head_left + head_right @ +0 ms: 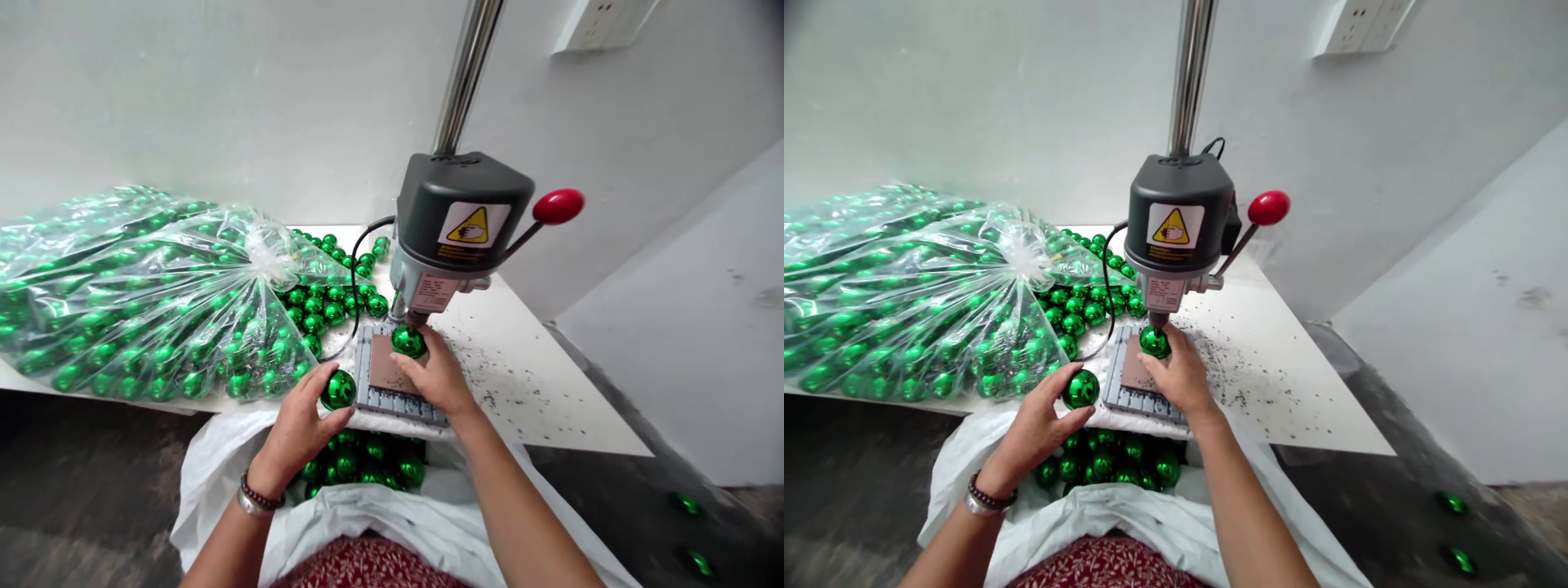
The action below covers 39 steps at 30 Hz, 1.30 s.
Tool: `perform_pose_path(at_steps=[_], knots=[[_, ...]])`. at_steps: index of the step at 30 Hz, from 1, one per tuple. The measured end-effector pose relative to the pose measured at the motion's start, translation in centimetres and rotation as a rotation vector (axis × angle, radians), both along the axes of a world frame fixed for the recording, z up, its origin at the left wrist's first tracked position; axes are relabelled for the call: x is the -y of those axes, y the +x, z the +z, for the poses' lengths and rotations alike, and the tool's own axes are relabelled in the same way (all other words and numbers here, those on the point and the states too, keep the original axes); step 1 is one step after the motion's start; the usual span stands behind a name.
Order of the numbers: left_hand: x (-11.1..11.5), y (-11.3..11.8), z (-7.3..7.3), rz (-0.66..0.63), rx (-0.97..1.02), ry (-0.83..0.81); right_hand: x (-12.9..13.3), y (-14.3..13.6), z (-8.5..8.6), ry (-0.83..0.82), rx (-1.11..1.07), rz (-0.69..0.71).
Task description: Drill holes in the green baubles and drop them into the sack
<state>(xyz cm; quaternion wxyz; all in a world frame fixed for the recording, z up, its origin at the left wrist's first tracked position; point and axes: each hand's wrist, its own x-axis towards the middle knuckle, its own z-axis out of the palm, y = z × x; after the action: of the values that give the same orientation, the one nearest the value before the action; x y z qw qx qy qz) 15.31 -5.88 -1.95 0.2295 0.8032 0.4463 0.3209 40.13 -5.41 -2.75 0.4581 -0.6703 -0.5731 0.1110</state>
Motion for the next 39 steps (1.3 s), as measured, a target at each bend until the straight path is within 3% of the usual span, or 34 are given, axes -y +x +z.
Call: perform_pose_path(at_steps=[4, 7, 11, 14, 18, 20, 27, 34, 39], knots=[[0.6, -0.7, -0.2, 0.015, -0.012, -0.015, 2.9, 0.0, -0.8, 0.119, -0.028, -0.131], [0.9, -0.8, -0.3, 0.016, -0.018, -0.028, 3.4, -0.1, -1.0, 0.173, -0.066, -0.243], [1.2, -0.5, -0.2, 0.006, -0.029, -0.031, 1.6, 0.0, -0.2, 0.15, -0.098, -0.157], [1.5, -0.5, -0.2, 0.013, -0.02, -0.024, 1.6, 0.4, 0.1, 0.137, -0.11, -0.129], [1.5, -0.6, -0.3, 0.016, -0.019, -0.041, 3.5, 0.9, -0.6, 0.19, -0.135, -0.372], [1.4, -0.5, -0.4, 0.005, -0.027, -0.052, 3.5, 0.7, -0.8, 0.205, -0.124, -0.405], [1.7, -0.3, -0.7, -0.005, -0.017, -0.055, 0.5, 0.0, 0.0, 0.111, -0.043, -0.026], [1.9, 0.0, -1.0, -0.044, -0.023, -0.085, 3.1, 2.1, -1.2, 0.051, -0.081, -0.22], [2.1, 0.0, -0.7, -0.04, -0.022, -0.103, 0.9, 1.6, 0.1, 0.01, -0.191, -0.01]])
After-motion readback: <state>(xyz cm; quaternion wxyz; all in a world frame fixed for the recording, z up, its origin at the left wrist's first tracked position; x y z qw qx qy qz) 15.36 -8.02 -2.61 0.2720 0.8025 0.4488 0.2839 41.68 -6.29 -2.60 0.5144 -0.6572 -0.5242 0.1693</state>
